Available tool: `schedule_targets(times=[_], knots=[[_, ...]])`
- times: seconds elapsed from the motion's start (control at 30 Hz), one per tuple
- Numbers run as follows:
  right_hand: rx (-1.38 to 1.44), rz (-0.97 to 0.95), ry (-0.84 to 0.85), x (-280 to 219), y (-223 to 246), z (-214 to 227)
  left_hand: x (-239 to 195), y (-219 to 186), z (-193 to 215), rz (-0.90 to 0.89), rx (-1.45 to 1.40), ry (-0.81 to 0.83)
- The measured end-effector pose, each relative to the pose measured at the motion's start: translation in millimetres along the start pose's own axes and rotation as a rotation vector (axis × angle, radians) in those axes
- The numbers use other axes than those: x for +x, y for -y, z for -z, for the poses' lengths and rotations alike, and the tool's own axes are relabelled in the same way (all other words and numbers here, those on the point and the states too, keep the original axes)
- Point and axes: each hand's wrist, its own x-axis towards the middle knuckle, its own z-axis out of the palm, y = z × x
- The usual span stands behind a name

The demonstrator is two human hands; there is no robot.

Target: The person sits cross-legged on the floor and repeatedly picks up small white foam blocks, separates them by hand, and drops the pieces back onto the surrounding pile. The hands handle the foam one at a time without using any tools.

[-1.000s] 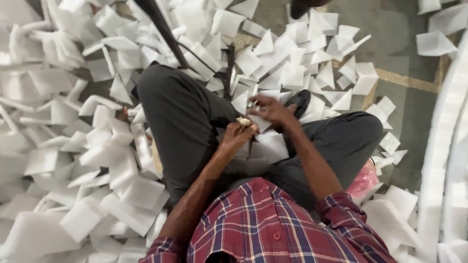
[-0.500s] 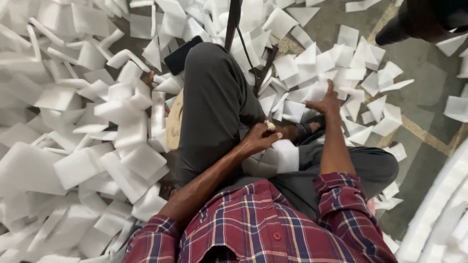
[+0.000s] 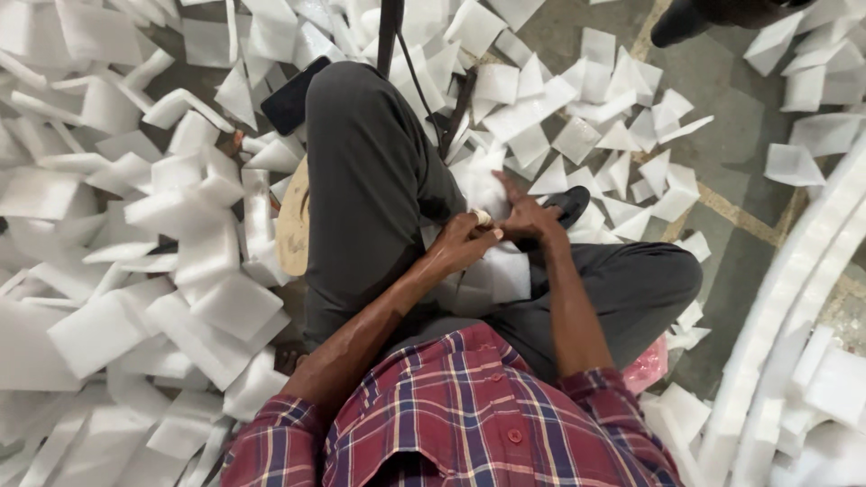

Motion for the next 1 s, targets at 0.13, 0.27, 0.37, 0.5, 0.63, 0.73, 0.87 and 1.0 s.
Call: schedule_targets(times=[0.13, 0.27, 0.37, 0.5, 0.63, 0.73, 0.87, 1.0], knots=[[0.217, 0.139, 0.013, -42, 37, 5, 3, 3, 1, -0.152, 0.026, -0.074], [0.434, 0.203, -0.025, -92, 54, 3, -3, 10, -1, -0.071, 0.042, -0.077], [0.467, 0.149, -0.148, -114, 63, 6, 1, 12, -5, 0.002, 0.101, -0.095], [0.415, 0.085, -0.331, -136, 74, 5, 2, 19, -11, 0.056, 0.010, -0.190], [0.348, 0.170, -0.358, -147, 87, 2, 6, 26, -10, 0.122, -0.253, 0.039], [0.411, 0.245, -0.319, -150, 87, -6, 4, 32, -9, 0.100, -0.180, 0.043], [0.710, 0.260, -0.293, -155, 68, -10, 2, 33, -10, 0.101, -0.256, 0.004], [1.154, 0.200, -0.386, -152, 46, -11, 3, 27, -7, 0.070, -0.441, -0.015]])
